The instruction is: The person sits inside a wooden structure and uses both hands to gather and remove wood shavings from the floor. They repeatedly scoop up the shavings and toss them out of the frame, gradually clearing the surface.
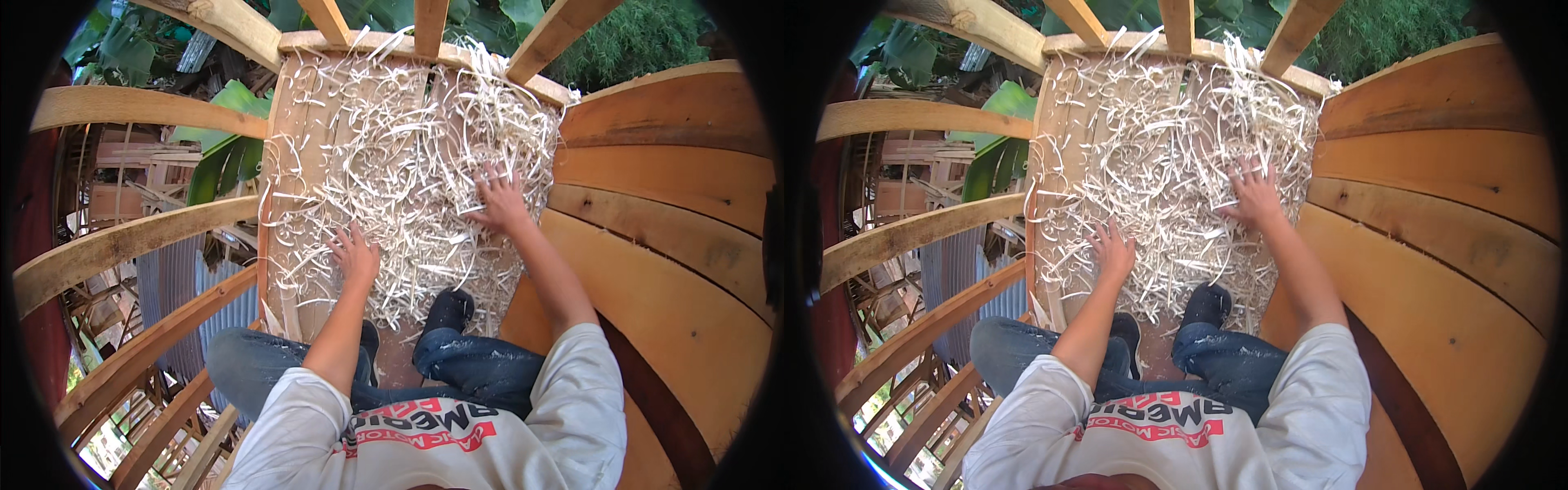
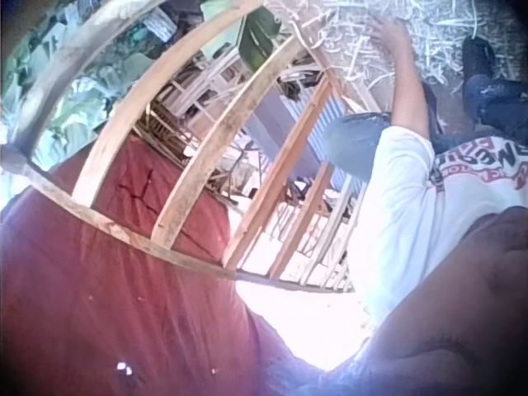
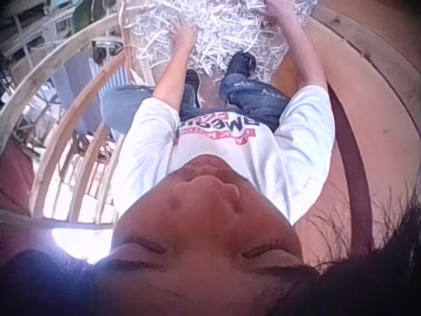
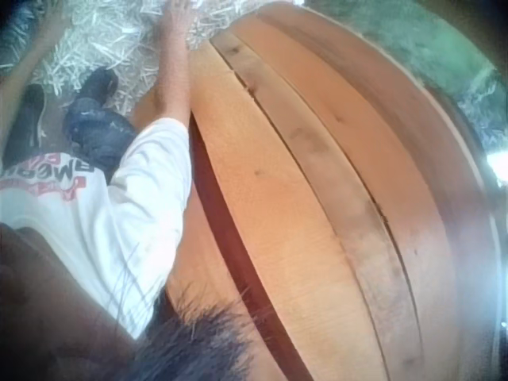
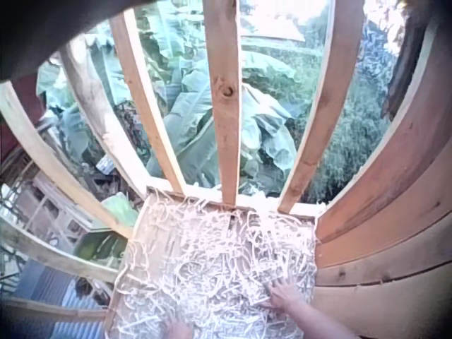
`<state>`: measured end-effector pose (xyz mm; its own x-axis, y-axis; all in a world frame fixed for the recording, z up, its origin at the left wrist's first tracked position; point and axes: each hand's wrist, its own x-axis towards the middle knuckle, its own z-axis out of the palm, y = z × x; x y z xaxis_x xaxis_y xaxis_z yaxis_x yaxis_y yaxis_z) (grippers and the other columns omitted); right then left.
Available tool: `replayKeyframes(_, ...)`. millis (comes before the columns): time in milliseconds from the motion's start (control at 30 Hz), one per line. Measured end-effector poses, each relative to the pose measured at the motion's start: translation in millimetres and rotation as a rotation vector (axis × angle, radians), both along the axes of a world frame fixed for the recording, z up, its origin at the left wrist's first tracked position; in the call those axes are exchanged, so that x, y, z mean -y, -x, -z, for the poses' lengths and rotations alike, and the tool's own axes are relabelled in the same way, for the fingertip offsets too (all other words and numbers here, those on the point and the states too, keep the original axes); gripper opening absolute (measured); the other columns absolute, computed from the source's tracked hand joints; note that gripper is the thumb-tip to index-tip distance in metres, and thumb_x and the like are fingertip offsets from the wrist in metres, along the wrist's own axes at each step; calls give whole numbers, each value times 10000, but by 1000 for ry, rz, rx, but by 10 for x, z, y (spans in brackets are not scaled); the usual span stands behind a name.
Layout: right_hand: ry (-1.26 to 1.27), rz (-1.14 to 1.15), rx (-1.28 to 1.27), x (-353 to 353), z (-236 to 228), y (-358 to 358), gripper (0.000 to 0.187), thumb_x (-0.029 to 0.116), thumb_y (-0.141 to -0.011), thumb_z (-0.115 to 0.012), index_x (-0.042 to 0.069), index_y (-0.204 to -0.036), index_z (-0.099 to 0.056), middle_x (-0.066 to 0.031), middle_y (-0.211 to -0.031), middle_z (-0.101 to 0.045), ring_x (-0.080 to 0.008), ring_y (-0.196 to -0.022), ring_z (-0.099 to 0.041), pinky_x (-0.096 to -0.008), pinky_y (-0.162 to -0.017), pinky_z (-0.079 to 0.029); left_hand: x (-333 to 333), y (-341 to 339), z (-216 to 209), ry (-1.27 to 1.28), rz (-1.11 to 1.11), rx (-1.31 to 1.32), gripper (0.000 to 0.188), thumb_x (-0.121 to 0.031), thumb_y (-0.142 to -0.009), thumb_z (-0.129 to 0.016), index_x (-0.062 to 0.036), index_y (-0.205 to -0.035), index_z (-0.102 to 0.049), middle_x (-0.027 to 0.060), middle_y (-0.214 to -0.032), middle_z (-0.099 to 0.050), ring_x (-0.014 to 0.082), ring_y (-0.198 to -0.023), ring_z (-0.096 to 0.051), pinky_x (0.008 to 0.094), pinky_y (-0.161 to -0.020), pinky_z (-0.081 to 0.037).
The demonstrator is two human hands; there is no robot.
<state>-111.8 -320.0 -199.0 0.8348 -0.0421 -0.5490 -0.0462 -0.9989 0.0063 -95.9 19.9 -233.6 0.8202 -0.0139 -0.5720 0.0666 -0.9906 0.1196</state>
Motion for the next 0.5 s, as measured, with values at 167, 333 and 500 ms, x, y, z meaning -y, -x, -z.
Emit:
replayKeyframes(167, -43, 0, 115, -40, 206, 42, 874, 701, -829, -540, 185, -1510, -359, -129, -1614, -202, -337, -1497, -149, -622, -1176, -31, 242, -598, -124, 509, 131, 161, 604, -247, -868, -643, -30, -1393, -438, 286, -1477, -366, 487, -1391, -295, 543, -1124, -300)
replayKeyframes(333, -59, 91, 176, -9, 349, 182, 924, 697, -747, -623, 214, -1498, -385, -122, -1585, -290, -340, -1496, -151, -616, -1183, 0, 595, -1047, -599, 347, 60, 295, 565, -255, -857, -658, -89, -1370, -490, 206, -1470, -419, 398, -1414, -304, 528, -1155, -236)
replayKeyframes(500, -157, 139, 317, -27, 445, 154, 902, 625, -705, -701, 219, -1466, -436, -129, -1559, -336, -347, -1485, -182, -616, -1184, 7, 485, -1120, -263, 260, 312, 420, 649, -296, -848, -679, -141, -1432, -444, 228, -1482, -391, 422, -1437, -231, 551, -1138, -214)
